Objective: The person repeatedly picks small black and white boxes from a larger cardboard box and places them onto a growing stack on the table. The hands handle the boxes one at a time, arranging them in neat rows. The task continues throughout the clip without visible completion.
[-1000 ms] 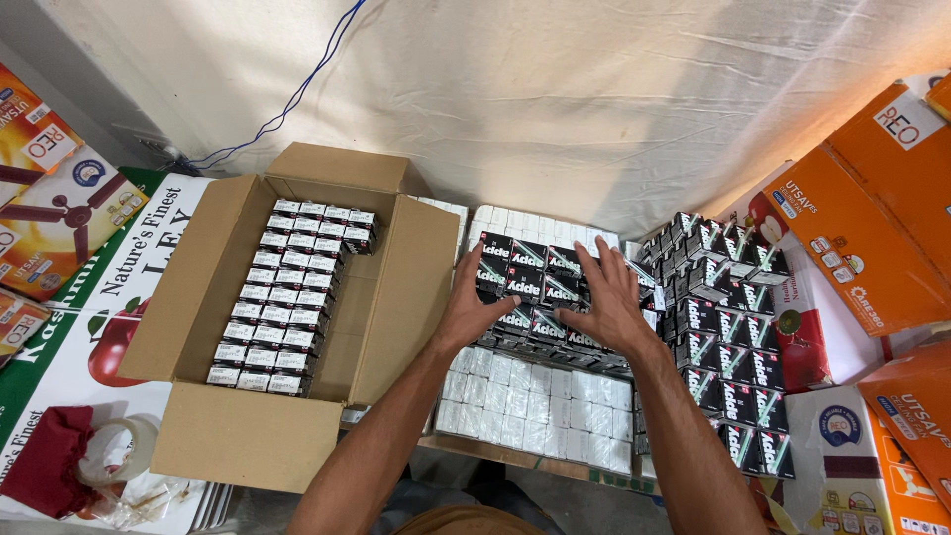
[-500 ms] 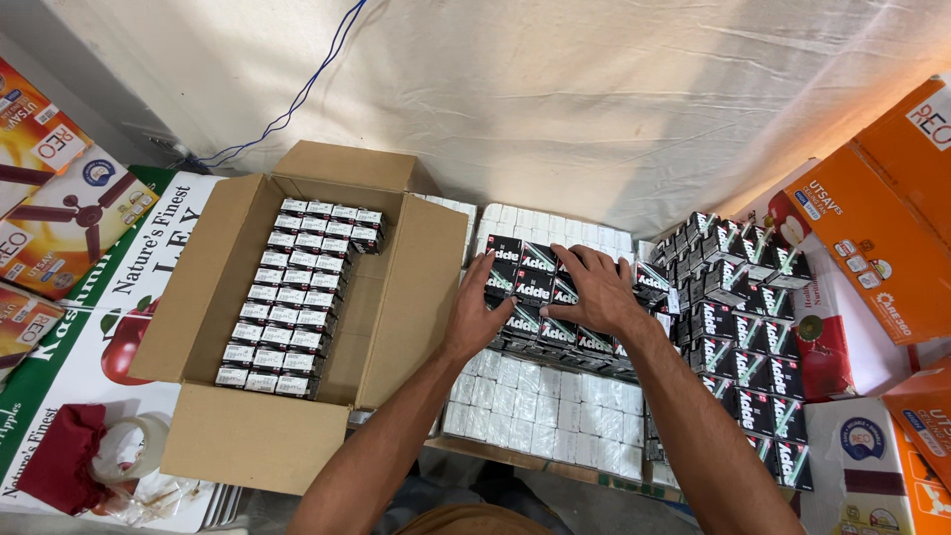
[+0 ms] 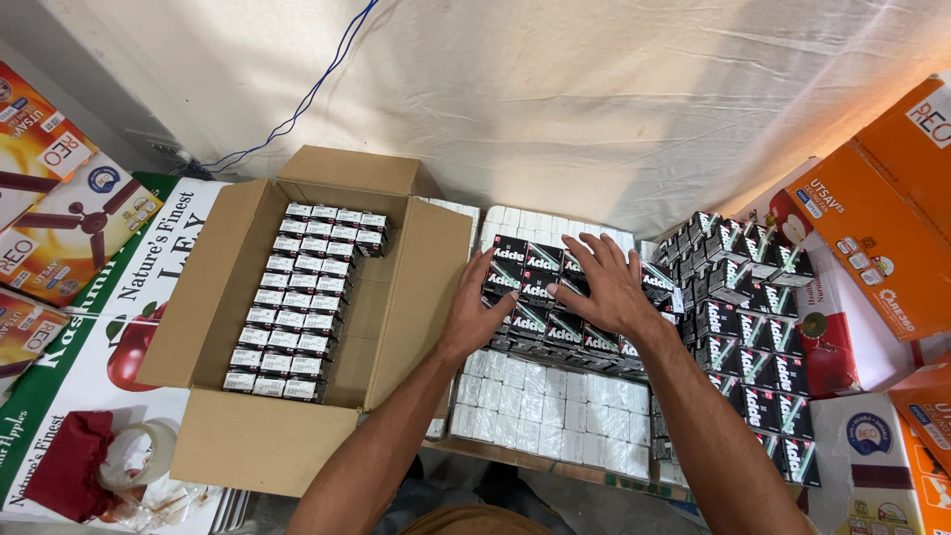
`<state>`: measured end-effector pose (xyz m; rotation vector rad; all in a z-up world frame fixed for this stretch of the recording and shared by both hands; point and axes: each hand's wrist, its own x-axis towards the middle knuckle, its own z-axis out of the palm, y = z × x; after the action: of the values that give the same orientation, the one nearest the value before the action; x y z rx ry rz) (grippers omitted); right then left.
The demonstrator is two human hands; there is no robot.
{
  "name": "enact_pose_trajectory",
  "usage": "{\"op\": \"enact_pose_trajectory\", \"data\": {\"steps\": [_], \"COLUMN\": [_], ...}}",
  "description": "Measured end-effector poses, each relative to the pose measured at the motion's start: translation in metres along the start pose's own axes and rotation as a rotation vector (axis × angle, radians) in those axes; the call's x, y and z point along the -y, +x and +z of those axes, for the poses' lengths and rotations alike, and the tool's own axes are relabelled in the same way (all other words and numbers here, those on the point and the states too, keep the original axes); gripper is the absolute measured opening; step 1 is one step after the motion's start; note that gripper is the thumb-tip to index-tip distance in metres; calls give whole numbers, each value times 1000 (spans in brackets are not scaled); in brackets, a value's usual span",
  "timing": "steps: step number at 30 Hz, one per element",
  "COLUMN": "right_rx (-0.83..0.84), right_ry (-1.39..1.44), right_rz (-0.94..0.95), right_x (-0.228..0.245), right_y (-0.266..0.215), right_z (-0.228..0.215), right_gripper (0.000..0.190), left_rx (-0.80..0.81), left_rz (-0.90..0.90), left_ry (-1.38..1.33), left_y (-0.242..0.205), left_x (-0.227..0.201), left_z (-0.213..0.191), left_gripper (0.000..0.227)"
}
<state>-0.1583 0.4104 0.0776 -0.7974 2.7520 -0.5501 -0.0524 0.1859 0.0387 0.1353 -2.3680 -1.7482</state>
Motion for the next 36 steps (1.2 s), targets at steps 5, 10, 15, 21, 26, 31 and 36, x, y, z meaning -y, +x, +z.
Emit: {"op": "enact_pose_trajectory", "data": {"steps": [5, 10, 15, 21, 26, 31, 36], "right_rx": [-135, -278, -394, -369, -266, -284, -308], "right_ry": [69, 192, 187, 60, -234, -432, -456], "right_rz": [-83, -246, -264, -260, -216, -196, -251], "right_x": [22, 74, 121, 179, 219, 219, 206], "right_y": [1, 11, 45, 104, 153, 205, 227], "right_z": [3, 19, 67, 124, 161, 205, 232], "right_gripper": [69, 42, 25, 24, 23, 12, 29], "left_rx": [-77, -251, -376, -398, -277, -167, -147], "left_rz": [-42, -114, -184, -379, -502, -536, -550], "left_ry": [-111, -337, -337, -513, -703, -870, -918], "left_y": [0, -3, -6, -19, -19, 0, 13], "left_x": [6, 51, 87, 71, 37, 79, 94], "left_z": [-23, -52, -95, -139, -176, -188, -194], "left_gripper": [68, 39, 22, 46, 76, 92, 87]}}
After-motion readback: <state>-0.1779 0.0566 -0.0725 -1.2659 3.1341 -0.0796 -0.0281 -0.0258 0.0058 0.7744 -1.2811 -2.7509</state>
